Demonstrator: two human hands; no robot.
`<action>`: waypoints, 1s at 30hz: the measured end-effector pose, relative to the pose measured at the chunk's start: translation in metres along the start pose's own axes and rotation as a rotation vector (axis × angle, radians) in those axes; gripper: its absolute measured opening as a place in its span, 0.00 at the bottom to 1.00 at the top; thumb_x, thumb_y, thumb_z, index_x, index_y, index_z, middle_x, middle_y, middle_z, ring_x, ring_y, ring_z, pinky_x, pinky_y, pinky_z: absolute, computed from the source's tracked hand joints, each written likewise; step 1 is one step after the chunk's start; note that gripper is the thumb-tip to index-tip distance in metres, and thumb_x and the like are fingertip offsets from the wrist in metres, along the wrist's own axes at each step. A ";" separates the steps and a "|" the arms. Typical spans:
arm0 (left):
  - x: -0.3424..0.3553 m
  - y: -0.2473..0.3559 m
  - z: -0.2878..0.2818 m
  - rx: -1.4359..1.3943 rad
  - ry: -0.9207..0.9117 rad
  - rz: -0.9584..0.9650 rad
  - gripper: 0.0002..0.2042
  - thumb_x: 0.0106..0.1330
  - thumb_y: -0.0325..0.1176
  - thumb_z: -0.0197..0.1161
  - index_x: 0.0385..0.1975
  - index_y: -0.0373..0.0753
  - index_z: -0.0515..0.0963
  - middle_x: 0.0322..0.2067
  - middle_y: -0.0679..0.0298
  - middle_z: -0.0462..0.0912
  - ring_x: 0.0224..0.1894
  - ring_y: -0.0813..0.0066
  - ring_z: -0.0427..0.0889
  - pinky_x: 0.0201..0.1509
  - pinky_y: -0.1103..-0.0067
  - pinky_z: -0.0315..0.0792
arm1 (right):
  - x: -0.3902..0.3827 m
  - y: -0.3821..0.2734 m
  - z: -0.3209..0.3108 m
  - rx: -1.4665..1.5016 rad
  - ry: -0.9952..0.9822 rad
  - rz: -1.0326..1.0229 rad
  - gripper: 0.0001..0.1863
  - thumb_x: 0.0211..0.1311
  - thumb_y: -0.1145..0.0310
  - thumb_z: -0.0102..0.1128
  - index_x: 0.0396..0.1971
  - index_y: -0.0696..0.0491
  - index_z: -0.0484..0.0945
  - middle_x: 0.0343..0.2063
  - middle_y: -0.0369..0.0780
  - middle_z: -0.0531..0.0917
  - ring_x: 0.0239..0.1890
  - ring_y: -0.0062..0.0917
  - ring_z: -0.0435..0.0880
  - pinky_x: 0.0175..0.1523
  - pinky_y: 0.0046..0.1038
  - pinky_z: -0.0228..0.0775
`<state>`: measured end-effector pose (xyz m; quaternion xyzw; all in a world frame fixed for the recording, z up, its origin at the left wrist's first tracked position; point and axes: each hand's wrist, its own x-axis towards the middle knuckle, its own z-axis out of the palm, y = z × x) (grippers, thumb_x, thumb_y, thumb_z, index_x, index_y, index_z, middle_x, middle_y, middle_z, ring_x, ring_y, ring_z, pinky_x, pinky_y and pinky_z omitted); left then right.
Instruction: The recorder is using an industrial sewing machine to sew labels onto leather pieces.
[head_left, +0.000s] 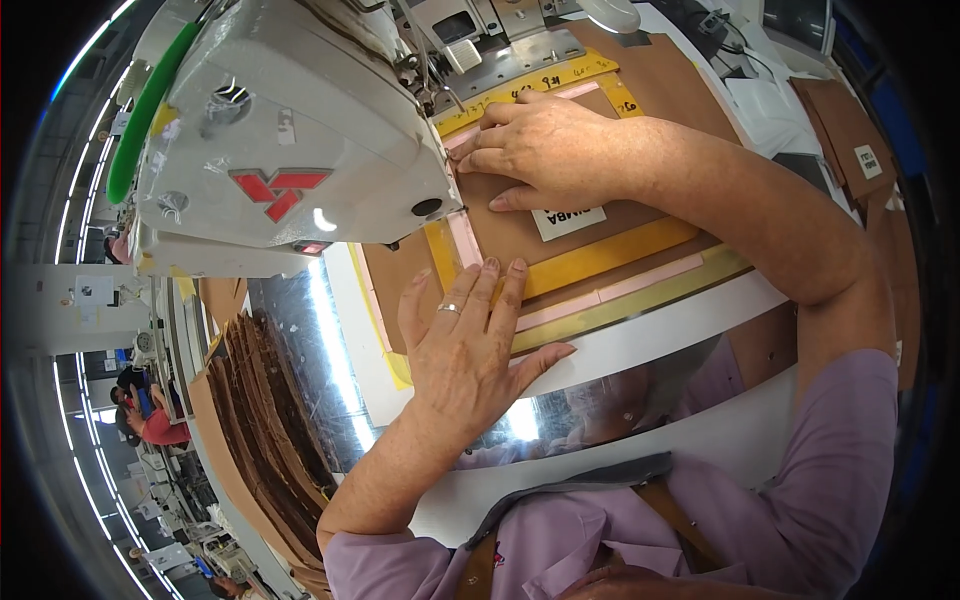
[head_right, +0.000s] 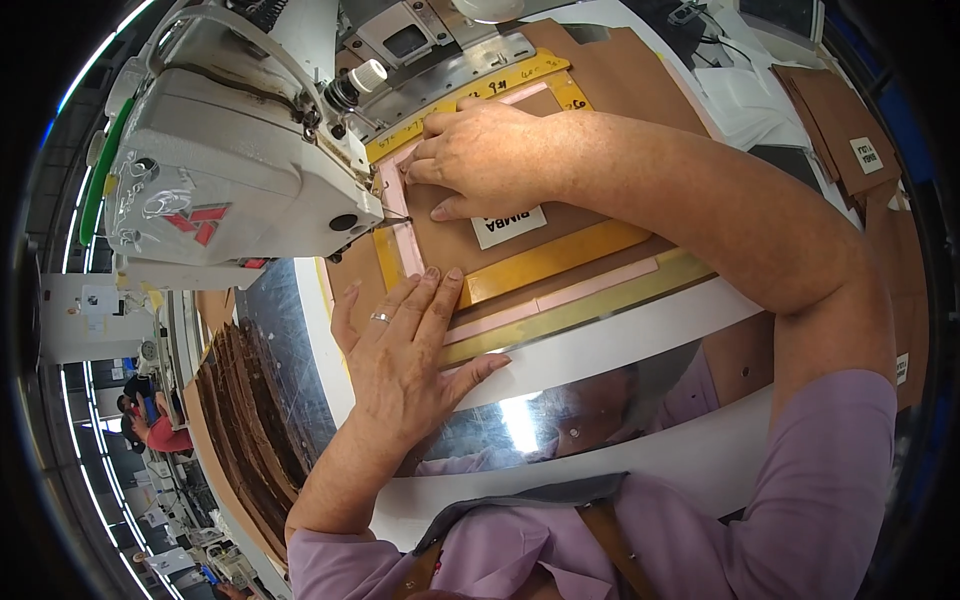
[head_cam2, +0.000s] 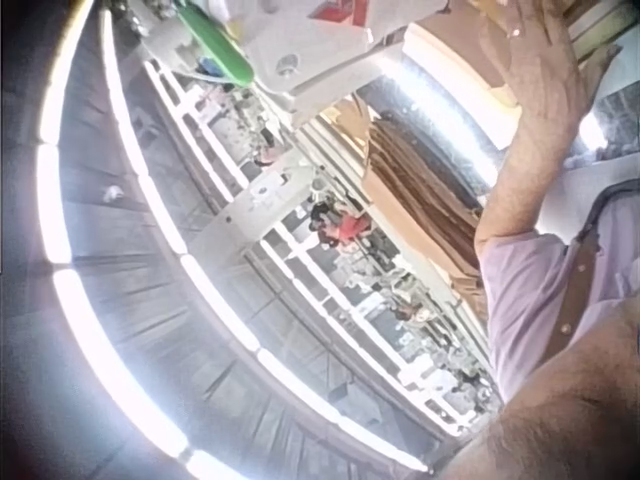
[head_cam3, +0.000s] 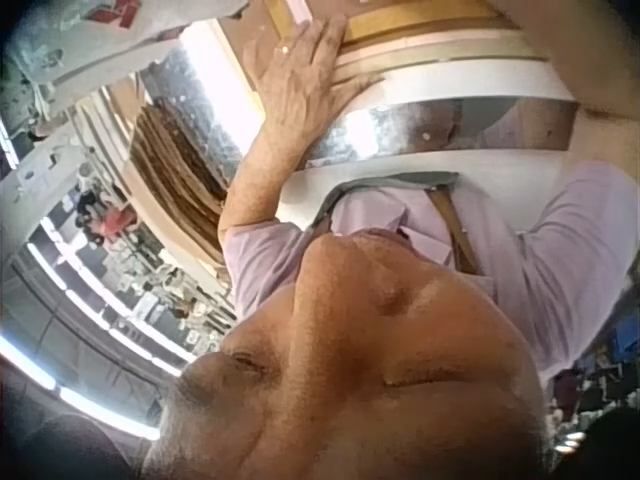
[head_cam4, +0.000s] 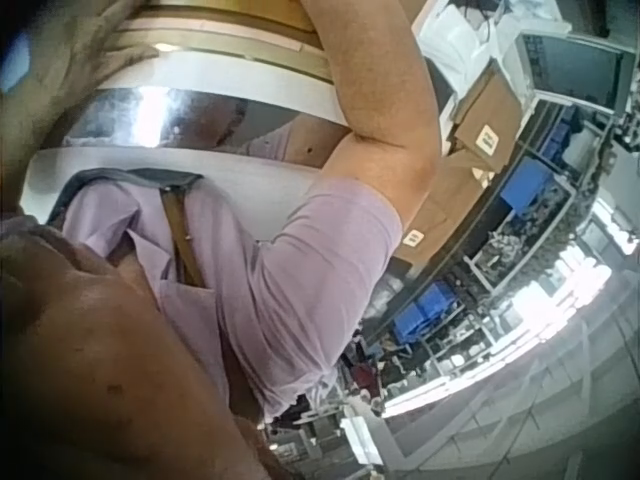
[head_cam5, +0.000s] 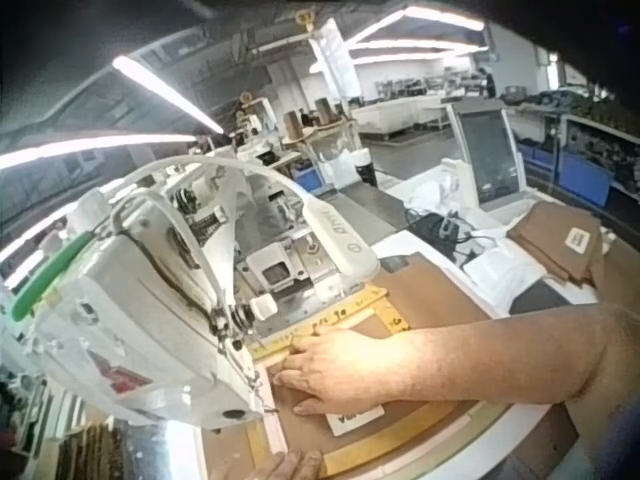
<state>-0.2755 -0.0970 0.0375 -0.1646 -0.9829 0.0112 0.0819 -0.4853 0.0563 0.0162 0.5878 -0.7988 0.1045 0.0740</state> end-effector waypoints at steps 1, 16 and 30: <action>-0.003 0.002 0.000 -0.001 -0.002 0.003 0.40 0.58 0.66 0.68 0.64 0.42 0.77 0.56 0.59 0.83 0.61 0.66 0.80 0.76 0.53 0.43 | -0.002 -0.002 -0.001 0.001 0.000 0.004 0.27 0.70 0.52 0.60 0.62 0.51 0.78 0.54 0.39 0.83 0.59 0.32 0.76 0.64 0.37 0.67; -0.040 0.023 -0.006 -0.026 -0.048 0.020 0.40 0.61 0.59 0.71 0.66 0.34 0.73 0.59 0.54 0.81 0.65 0.65 0.77 0.74 0.57 0.44 | -0.028 -0.033 -0.004 0.001 0.005 -0.028 0.30 0.69 0.48 0.60 0.61 0.55 0.78 0.57 0.40 0.80 0.62 0.30 0.76 0.67 0.35 0.65; 0.011 -0.018 -0.003 -0.186 0.058 0.116 0.34 0.58 0.50 0.74 0.59 0.34 0.74 0.56 0.51 0.80 0.61 0.52 0.77 0.64 0.61 0.68 | -0.046 -0.052 -0.003 0.018 -0.019 -0.031 0.35 0.63 0.46 0.65 0.62 0.57 0.77 0.61 0.40 0.78 0.63 0.29 0.74 0.68 0.33 0.62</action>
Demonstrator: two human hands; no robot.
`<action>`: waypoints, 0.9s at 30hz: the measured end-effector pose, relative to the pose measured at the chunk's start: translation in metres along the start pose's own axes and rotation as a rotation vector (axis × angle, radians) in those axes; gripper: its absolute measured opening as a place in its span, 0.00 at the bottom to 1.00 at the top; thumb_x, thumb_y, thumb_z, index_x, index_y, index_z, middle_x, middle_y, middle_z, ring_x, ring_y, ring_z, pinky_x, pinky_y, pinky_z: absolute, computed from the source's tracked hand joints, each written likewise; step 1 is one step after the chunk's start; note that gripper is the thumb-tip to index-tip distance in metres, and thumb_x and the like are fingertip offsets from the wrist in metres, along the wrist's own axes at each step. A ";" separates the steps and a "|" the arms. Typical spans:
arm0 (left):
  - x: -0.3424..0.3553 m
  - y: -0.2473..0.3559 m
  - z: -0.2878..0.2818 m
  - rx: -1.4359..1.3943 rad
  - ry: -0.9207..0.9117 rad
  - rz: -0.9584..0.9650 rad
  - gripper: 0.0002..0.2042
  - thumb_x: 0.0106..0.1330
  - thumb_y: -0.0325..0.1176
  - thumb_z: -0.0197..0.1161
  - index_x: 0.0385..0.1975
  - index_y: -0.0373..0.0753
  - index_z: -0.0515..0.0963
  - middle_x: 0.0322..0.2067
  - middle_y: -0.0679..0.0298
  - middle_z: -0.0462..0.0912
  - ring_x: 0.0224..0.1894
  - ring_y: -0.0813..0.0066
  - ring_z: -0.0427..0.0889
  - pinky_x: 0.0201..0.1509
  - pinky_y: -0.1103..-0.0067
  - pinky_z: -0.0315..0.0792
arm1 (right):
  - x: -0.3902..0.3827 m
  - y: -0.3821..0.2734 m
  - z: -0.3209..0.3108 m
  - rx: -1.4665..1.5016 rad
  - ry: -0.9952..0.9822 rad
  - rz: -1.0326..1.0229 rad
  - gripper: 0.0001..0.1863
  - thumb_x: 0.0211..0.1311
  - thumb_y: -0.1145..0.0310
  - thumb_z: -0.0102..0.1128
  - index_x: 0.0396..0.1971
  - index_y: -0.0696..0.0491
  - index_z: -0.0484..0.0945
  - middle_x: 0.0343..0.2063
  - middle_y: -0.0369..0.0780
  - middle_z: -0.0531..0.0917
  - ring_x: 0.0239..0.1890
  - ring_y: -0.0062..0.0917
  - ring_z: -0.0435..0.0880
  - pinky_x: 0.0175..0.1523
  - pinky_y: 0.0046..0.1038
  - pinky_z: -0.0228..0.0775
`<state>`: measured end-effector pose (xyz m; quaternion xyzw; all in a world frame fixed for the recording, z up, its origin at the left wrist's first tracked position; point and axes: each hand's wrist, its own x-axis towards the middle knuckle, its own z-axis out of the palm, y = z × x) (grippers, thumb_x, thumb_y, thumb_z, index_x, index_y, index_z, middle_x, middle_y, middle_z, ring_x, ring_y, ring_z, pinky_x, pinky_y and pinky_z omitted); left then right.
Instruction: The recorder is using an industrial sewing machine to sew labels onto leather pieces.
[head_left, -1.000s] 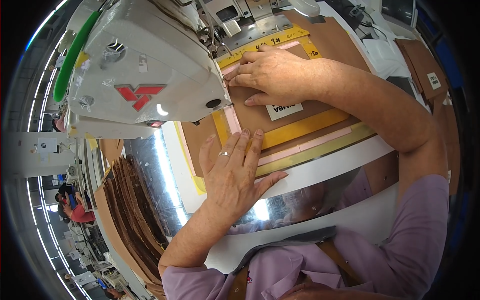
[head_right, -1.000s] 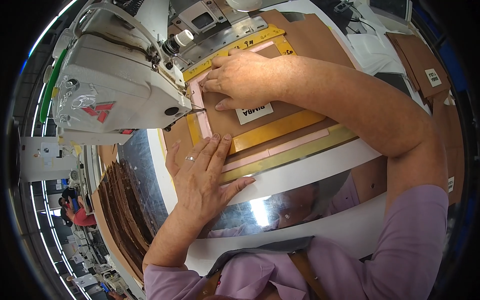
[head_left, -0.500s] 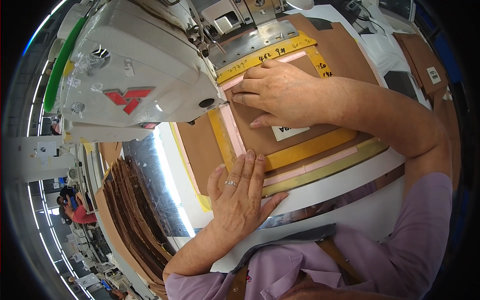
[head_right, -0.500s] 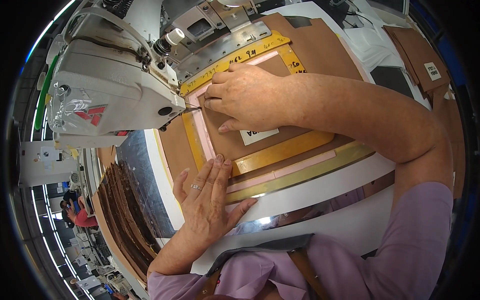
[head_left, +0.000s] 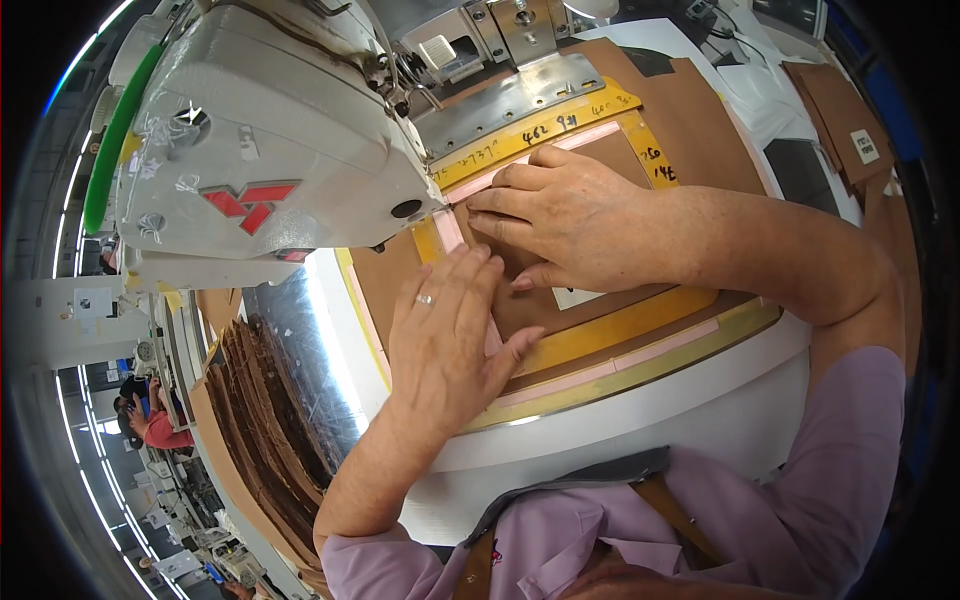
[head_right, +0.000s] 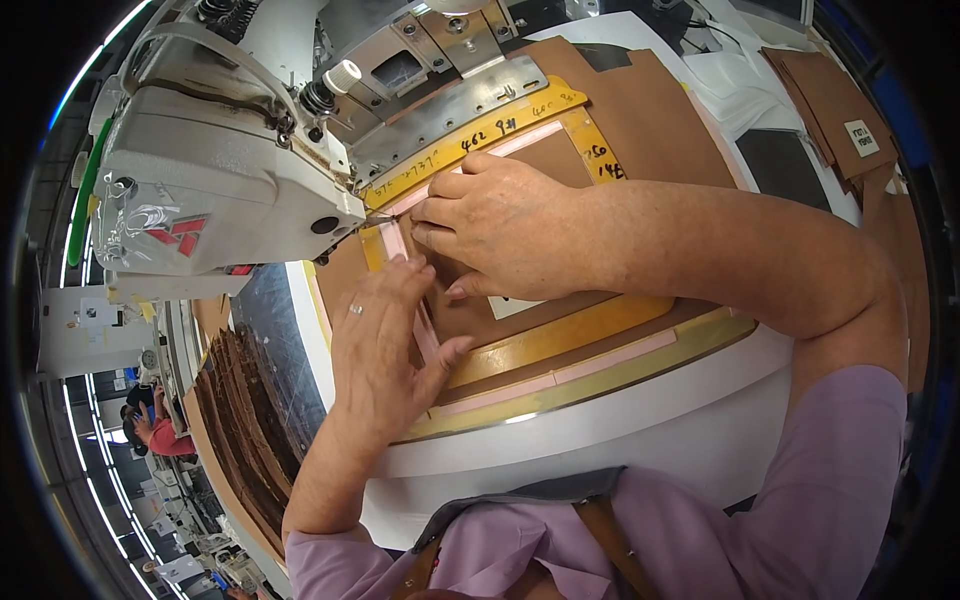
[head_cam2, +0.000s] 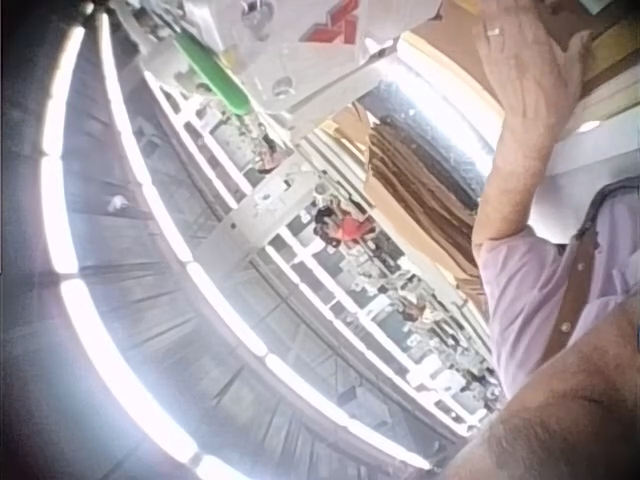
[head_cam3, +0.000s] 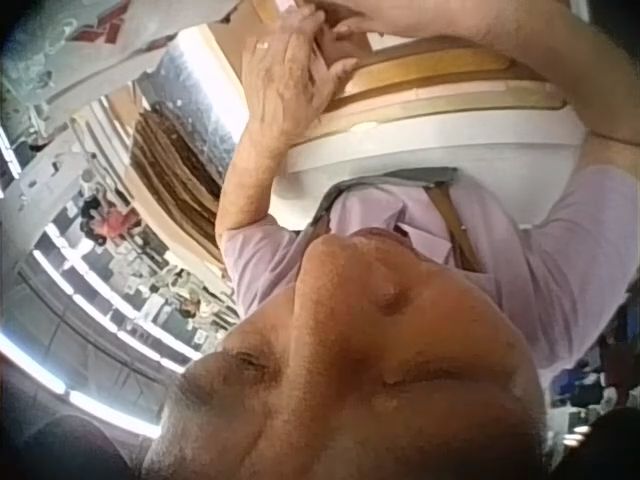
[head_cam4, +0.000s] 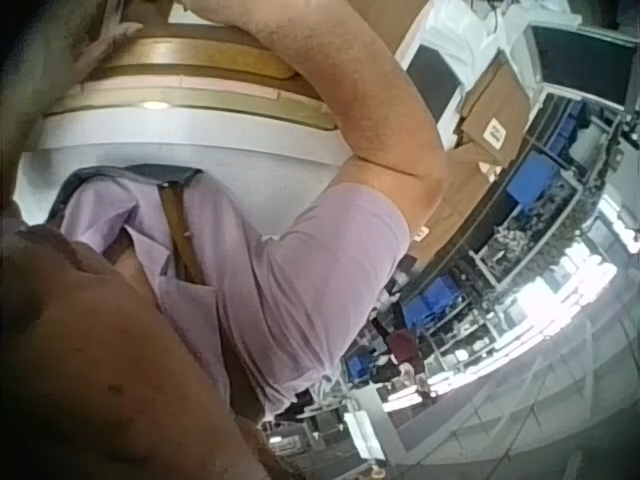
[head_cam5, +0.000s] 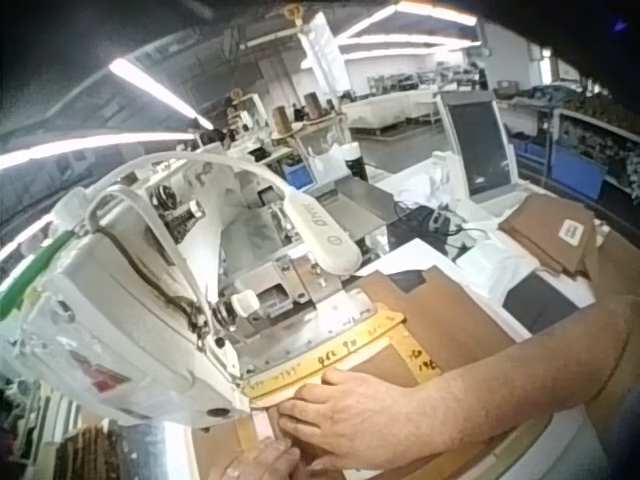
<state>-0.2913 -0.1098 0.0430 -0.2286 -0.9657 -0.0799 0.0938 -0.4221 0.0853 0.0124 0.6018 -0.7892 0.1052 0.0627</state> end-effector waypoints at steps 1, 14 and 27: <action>0.005 -0.005 0.002 -0.037 0.016 -0.007 0.34 0.58 0.49 0.74 0.59 0.32 0.74 0.60 0.48 0.77 0.60 0.46 0.76 0.66 0.57 0.67 | -0.001 0.000 0.001 -0.001 0.000 0.000 0.35 0.63 0.46 0.65 0.62 0.57 0.77 0.61 0.40 0.78 0.63 0.29 0.74 0.68 0.33 0.62; 0.019 -0.011 0.009 0.082 -0.107 -0.061 0.40 0.55 0.62 0.69 0.62 0.39 0.76 0.65 0.50 0.72 0.65 0.57 0.74 0.67 0.53 0.60 | -0.065 0.000 -0.028 -0.250 -0.026 0.253 0.41 0.53 0.44 0.71 0.59 0.59 0.78 0.58 0.50 0.78 0.64 0.39 0.74 0.70 0.40 0.64; 0.023 -0.006 0.005 0.206 -0.157 -0.054 0.42 0.55 0.68 0.65 0.67 0.50 0.74 0.67 0.52 0.71 0.67 0.61 0.73 0.67 0.51 0.59 | -0.069 0.000 -0.030 -0.210 -0.050 0.307 0.49 0.54 0.34 0.67 0.61 0.64 0.74 0.58 0.55 0.75 0.62 0.43 0.74 0.69 0.41 0.65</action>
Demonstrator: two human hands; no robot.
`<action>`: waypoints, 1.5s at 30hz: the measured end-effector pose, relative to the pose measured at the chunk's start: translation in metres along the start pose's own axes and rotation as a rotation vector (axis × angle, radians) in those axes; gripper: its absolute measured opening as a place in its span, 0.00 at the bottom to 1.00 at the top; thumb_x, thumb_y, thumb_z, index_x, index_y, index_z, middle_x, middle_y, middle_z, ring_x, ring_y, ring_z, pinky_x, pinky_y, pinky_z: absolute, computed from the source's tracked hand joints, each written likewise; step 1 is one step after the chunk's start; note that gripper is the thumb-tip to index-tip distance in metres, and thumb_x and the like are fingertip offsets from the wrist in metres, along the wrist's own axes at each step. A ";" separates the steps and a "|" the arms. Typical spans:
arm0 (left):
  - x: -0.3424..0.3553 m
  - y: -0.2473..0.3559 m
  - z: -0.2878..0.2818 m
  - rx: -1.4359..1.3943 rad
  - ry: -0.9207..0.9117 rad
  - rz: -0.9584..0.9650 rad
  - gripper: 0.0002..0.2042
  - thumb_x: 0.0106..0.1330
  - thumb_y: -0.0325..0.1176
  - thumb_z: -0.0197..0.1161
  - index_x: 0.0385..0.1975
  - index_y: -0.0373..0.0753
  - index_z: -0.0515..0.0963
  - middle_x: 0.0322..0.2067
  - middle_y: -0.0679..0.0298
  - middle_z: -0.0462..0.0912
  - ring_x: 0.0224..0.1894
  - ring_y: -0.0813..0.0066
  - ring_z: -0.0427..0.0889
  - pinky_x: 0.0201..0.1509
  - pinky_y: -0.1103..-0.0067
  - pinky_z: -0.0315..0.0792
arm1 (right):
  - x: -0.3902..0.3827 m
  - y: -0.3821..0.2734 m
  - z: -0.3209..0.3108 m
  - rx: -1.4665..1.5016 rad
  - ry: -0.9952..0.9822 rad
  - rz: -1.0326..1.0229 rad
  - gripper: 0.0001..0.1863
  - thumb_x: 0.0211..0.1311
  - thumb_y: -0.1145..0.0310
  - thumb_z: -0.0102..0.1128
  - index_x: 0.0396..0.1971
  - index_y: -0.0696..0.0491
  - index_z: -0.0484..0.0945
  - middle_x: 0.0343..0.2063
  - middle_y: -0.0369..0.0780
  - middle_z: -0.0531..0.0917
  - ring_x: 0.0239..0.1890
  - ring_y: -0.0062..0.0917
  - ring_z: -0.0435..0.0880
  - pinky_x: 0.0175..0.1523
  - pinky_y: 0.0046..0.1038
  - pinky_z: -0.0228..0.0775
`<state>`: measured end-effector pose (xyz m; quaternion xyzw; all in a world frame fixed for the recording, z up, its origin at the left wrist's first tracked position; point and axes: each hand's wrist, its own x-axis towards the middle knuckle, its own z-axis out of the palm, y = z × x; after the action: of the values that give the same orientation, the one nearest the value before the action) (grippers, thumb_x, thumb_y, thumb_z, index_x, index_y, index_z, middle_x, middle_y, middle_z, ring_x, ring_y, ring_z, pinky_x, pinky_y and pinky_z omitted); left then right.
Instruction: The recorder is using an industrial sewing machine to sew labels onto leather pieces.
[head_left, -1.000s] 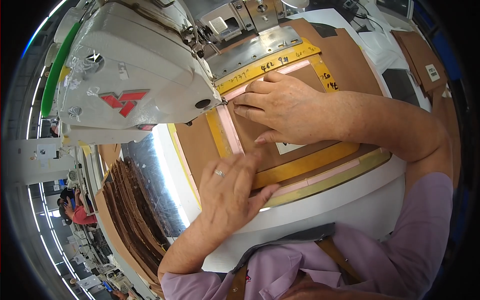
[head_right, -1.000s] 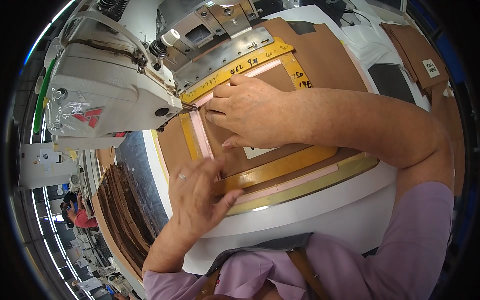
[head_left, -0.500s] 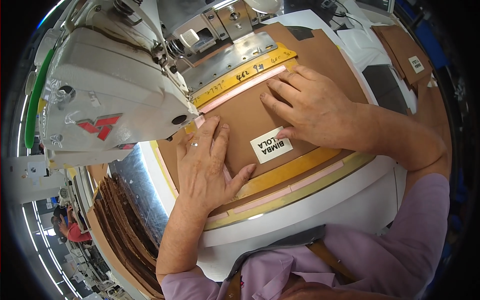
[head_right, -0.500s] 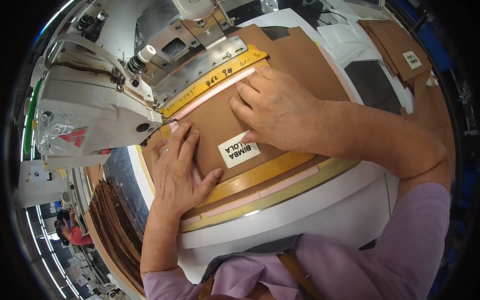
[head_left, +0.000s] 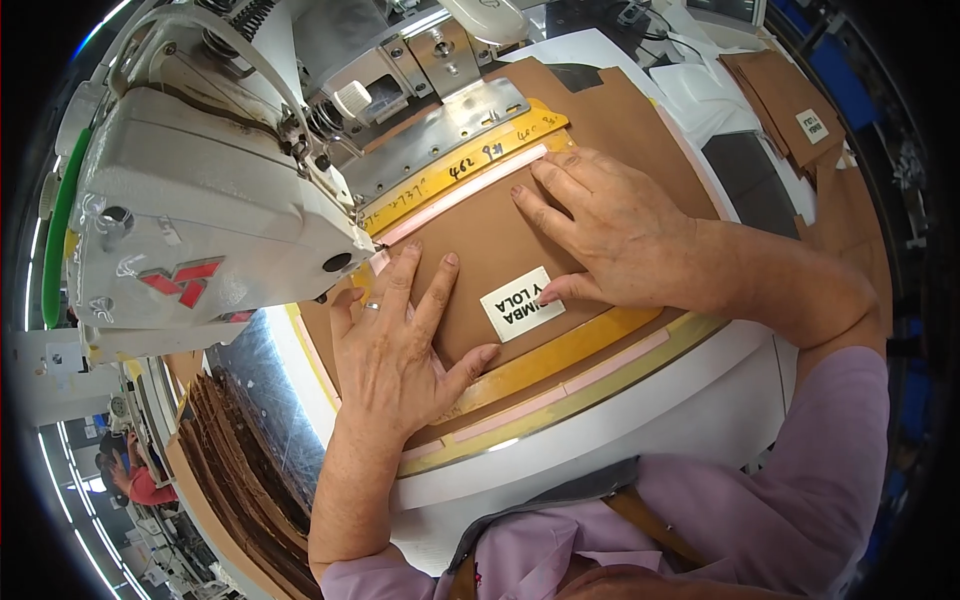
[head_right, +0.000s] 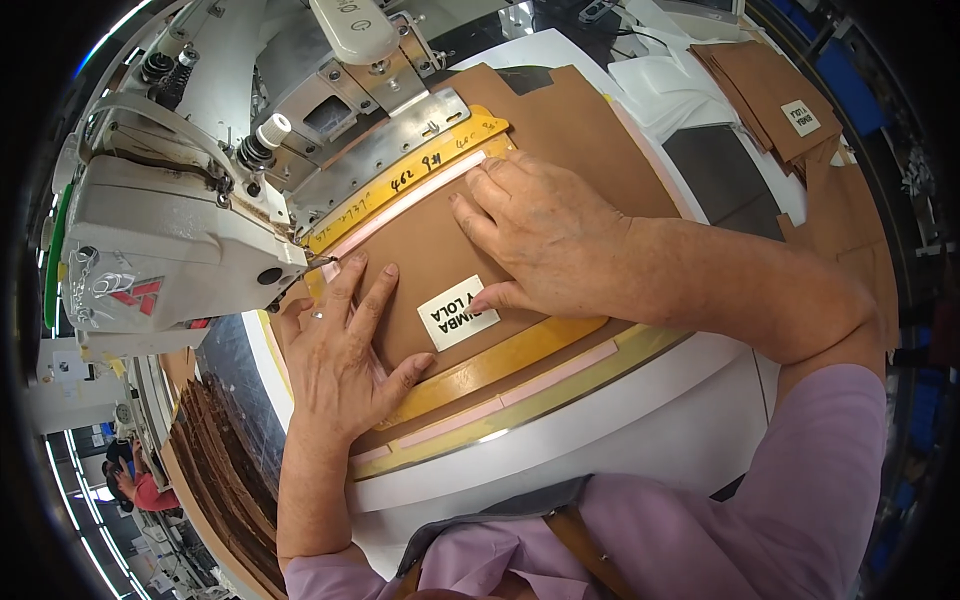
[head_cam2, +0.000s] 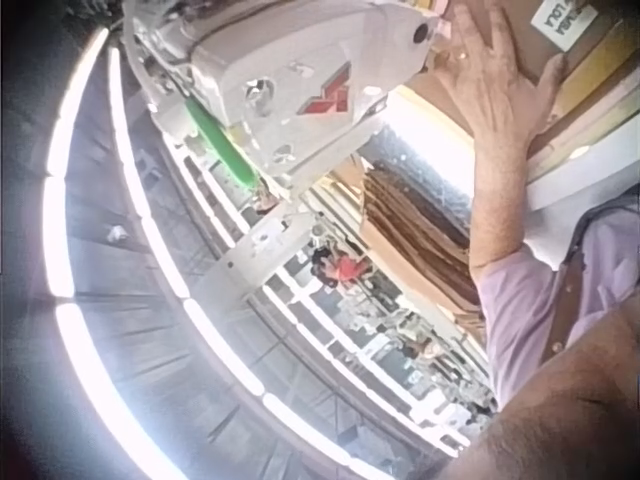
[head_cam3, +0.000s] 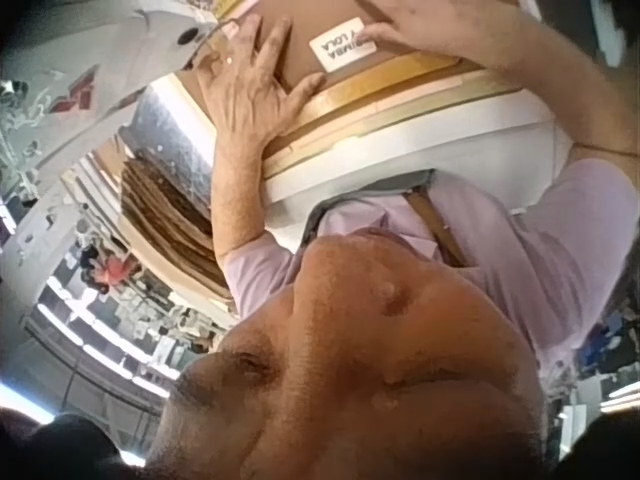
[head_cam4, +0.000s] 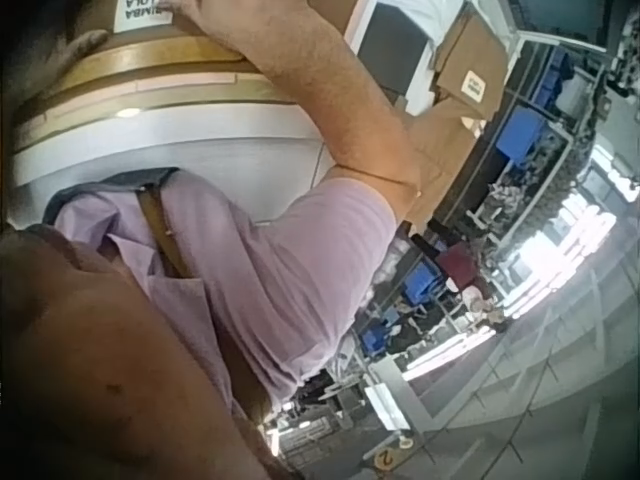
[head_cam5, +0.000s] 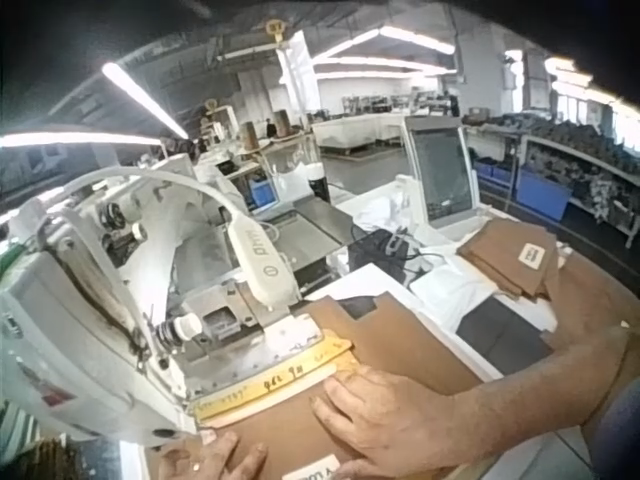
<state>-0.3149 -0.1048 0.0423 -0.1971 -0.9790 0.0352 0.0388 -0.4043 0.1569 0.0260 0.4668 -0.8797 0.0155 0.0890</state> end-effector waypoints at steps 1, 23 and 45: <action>0.000 0.000 0.001 -0.020 -0.005 -0.005 0.42 0.55 0.69 0.65 0.67 0.50 0.74 0.67 0.52 0.71 0.67 0.62 0.73 0.66 0.51 0.60 | 0.001 -0.001 -0.001 -0.002 -0.002 0.000 0.49 0.54 0.34 0.67 0.61 0.64 0.74 0.58 0.55 0.75 0.62 0.43 0.74 0.69 0.41 0.65; -0.001 -0.008 0.003 -0.001 0.015 0.039 0.41 0.57 0.67 0.63 0.66 0.45 0.75 0.64 0.54 0.73 0.62 0.61 0.76 0.64 0.57 0.62 | 0.052 -0.028 -0.007 -0.187 -0.133 -0.071 0.45 0.61 0.29 0.57 0.67 0.49 0.74 0.39 0.44 0.80 0.29 0.29 0.84 0.34 0.27 0.78; -0.004 -0.013 0.003 -0.043 -0.019 0.024 0.39 0.54 0.60 0.68 0.66 0.48 0.76 0.63 0.50 0.71 0.55 0.56 0.81 0.62 0.57 0.67 | 0.054 -0.021 0.003 -0.219 -0.007 -0.164 0.43 0.63 0.32 0.57 0.66 0.51 0.75 0.35 0.45 0.81 0.31 0.26 0.85 0.30 0.25 0.77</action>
<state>-0.3165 -0.1186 0.0401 -0.2092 -0.9774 0.0164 0.0250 -0.4173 0.1003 0.0307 0.5245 -0.8355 -0.0895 0.1371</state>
